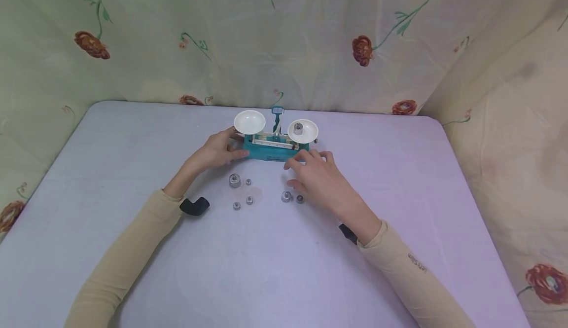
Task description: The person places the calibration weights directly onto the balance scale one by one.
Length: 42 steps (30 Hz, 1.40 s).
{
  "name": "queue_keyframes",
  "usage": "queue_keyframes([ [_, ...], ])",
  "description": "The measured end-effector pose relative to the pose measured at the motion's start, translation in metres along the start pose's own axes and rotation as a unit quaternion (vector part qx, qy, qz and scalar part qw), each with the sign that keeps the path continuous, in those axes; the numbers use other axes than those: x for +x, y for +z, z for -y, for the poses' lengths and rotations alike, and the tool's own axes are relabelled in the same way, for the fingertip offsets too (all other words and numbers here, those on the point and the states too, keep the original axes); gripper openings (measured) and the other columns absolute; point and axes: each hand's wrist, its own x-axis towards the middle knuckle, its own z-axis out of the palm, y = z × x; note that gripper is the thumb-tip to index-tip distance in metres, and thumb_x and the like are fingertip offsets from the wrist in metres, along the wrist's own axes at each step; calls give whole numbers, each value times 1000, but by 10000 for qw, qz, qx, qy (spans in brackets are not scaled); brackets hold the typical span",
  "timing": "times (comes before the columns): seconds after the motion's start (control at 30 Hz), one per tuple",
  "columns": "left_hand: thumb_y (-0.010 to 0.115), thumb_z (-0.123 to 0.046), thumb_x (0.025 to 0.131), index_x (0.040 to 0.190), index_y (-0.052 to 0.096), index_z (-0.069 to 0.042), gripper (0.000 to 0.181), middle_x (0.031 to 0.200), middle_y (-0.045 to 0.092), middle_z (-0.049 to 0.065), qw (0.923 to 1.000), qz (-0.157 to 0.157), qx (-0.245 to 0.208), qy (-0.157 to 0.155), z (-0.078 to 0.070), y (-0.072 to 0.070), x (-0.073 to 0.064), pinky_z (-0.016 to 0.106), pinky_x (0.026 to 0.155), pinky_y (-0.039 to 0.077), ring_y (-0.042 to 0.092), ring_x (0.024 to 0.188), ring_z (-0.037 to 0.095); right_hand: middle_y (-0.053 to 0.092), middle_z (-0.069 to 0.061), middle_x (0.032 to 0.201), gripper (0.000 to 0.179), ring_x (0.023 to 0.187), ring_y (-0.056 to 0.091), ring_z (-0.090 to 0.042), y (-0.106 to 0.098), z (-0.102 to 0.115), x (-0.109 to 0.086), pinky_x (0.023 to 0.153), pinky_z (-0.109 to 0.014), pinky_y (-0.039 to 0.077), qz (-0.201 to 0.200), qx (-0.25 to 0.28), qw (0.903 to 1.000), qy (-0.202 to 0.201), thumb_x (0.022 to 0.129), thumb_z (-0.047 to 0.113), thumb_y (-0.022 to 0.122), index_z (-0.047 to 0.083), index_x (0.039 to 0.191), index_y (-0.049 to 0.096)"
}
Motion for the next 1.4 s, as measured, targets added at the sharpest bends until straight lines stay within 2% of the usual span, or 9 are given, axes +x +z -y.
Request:
queue_keyframes([
  [0.3,73,-23,104,162,41,-3,69,157,59,22,10000,-7,62,33,-2,-1,-2,52,112,52,63,131,37,69,-14,134,33,127,63,-34,5,-2,1,115,-70,42,57,69,10000,-35,97,26,83,13,126,75],
  [0.57,72,-22,105,163,39,-4,70,158,57,22,10000,18,33,-34,-2,0,-2,51,113,52,62,132,37,71,-14,131,32,125,63,-34,6,-2,1,115,-71,41,168,151,9997,21,97,22,82,12,126,75],
  [1.0,73,-23,104,163,40,-4,70,157,58,22,10000,21,44,-36,-1,-1,-1,52,113,51,61,131,37,76,-11,118,27,112,68,-32,12,-7,2,112,-68,44,161,135,9997,-99,96,18,83,14,123,77],
  [1.4,73,-23,104,164,39,-5,71,158,57,20,9998,83,13,-158,-1,-1,1,52,115,51,60,133,36,78,-7,110,21,107,69,-30,14,-6,4,112,-68,44,370,167,9991,-85,96,14,82,16,117,80],
])
